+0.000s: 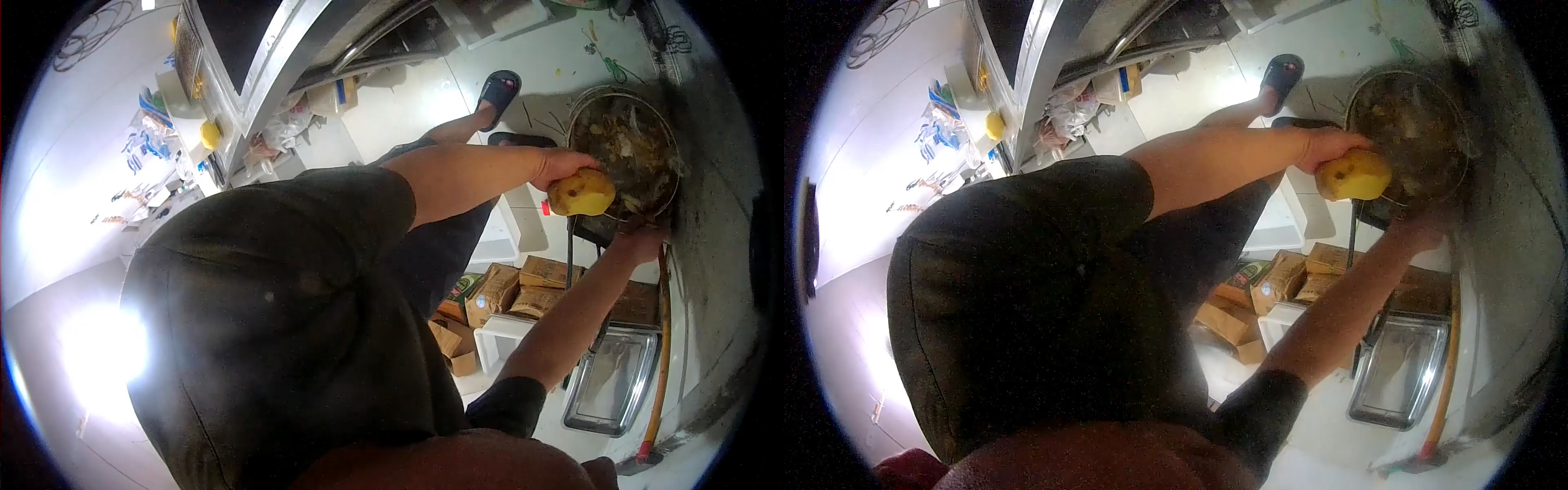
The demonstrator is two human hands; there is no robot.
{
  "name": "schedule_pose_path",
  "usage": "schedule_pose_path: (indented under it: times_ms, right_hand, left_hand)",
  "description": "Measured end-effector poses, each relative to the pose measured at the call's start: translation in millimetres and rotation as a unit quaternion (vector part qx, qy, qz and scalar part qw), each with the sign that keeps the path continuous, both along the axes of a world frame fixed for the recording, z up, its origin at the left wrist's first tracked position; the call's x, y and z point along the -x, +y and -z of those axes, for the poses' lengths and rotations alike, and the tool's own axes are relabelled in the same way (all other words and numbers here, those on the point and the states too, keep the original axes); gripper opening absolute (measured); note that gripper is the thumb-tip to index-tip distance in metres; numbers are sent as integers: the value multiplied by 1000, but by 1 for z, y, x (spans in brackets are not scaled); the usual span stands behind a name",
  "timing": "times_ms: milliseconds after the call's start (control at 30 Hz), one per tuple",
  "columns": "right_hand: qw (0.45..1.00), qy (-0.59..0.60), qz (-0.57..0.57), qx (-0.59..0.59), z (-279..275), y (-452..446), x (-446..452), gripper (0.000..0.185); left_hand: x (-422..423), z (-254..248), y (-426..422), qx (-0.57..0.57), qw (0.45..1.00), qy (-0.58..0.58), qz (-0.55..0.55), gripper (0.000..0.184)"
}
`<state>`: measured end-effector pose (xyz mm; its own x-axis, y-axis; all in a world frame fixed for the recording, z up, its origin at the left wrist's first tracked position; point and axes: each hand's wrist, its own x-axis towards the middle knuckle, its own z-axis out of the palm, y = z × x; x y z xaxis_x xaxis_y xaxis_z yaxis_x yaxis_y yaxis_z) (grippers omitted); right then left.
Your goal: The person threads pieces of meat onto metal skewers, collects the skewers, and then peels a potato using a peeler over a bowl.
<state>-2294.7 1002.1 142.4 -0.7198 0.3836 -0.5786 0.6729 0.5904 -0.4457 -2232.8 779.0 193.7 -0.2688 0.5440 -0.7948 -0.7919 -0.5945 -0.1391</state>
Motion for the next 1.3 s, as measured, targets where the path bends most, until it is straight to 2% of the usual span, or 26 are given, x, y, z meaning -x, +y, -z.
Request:
schedule_pose_path:
  times_ms: [33, 67, 100, 167, 267, 333, 500, 567, 633, 700, 767, 833, 900, 1033, 1100, 1133, 1200, 1300]
  right_hand:
    - [976, 29, 172, 134, -12, -16, -6, 44]
    - [931, 47, 286, 220, -30, -33, -11, 43]
    - [893, 56, 354, 271, -46, -46, -12, 42]
    - [849, 62, 424, 310, -66, -65, -10, 42]
    - [861, 0, 419, 288, -80, -75, -6, 41]
    - [902, 65, 344, 254, -67, -68, -12, 41]
    - [974, 121, 129, 145, -75, -61, -17, 45]
    - [985, 156, 16, 74, -53, -46, -20, 46]
    - [978, 182, -101, 2, -27, -25, -23, 48]
    - [959, 180, -203, -81, 1, -10, -16, 49]
    - [927, 146, -293, -184, 27, 13, 3, 50]
    - [873, 103, -380, -287, 44, 38, 17, 51]
    - [866, 103, -398, -286, 61, 43, 20, 51]
    - [941, 171, -278, -94, 99, 41, -31, 52]
    - [937, 114, -301, -137, 99, 44, -30, 52]
    - [908, 43, -349, -226, 76, 29, -7, 52]
    - [863, -25, -391, -319, 55, 18, 9, 52]
    - [854, -20, -394, -341, 42, 31, 7, 55]
  left_hand:
    - [0, -1, 3, 21, 1000, -11, -15, 35]
    - [-1, 1, 6, 7, 999, 8, -32, 36]
    - [-3, 5, 10, -6, 998, 27, -51, 37]
    - [-3, 3, 11, -16, 996, 45, -71, 39]
    - [-1, -1, 8, -40, 996, 43, -65, 43]
    - [-3, 11, 8, -91, 993, 41, -61, 45]
    - [0, 12, 13, -55, 995, 64, -57, 48]
    - [2, 12, 16, -60, 995, 55, -55, 47]
    - [1, 6, 15, -69, 995, 48, -45, 45]
    - [-8, -9, 4, 37, 977, 212, -6, 44]
    - [-8, -14, 0, 60, 974, 220, 9, 43]
    - [-6, -16, 2, -4, 998, 64, -5, 43]
    - [-8, -1, 4, -26, 999, 32, -21, 42]
    - [5, -13, 3, 13, 1000, 22, -3, 41]
    - [-3, 1, 11, -30, 999, 41, -4, 41]
    - [-6, 5, 10, -47, 998, 52, -2, 41]
    - [-9, 8, 5, -39, 998, 47, 0, 41]
    - [-4, -3, 5, -23, 999, 36, 4, 40]
